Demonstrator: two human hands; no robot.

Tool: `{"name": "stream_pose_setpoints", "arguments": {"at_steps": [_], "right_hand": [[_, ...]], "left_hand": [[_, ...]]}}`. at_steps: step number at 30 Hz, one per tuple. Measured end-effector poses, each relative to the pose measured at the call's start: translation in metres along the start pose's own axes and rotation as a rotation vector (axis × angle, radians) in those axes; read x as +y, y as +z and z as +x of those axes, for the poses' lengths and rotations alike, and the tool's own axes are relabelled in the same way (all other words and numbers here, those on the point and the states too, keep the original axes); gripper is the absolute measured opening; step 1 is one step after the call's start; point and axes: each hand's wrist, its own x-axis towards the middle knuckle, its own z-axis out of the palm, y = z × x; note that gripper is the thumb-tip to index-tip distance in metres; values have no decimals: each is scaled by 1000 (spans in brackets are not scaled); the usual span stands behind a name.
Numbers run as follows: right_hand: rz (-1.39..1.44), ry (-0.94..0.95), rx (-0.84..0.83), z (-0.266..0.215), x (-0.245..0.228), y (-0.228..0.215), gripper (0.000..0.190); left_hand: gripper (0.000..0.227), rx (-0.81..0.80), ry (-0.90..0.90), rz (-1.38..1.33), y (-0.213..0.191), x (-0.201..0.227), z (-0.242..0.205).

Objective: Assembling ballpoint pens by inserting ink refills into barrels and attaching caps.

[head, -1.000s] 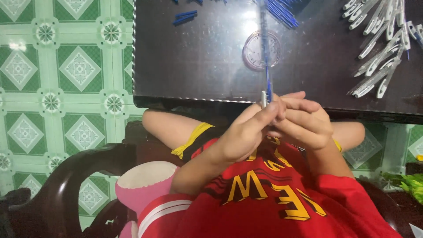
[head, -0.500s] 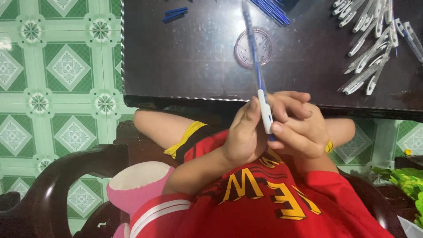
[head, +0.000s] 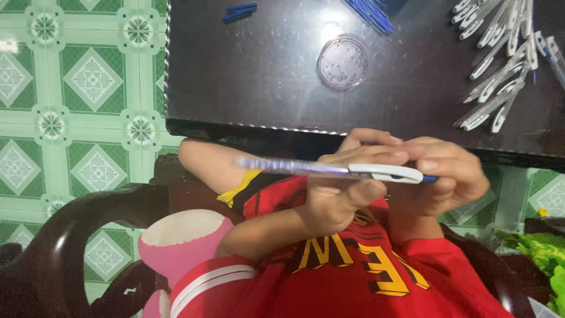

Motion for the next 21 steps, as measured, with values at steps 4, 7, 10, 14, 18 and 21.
{"name": "stream_pose_setpoints", "arguments": {"at_steps": [4,7,10,14,18,21], "right_hand": [[-73,103,20,12,-16,7,40],[-90,144,81,18,-25,15,41],[-107,178,90,21,-35,19,41],[-154,200,118,28,-53,38,41],[-152,149,137,21,-53,30,37],[-169,183,90,23,-59,28,36]], "left_hand": [[29,-45,21,171,-5,18,5],[30,27,32,72,-6,18,4],[28,107,172,50,-9,20,8],[42,94,321,275,-16,29,8],[31,140,360,298,-4,37,8],[31,130,375,270,-3,42,9]]}}
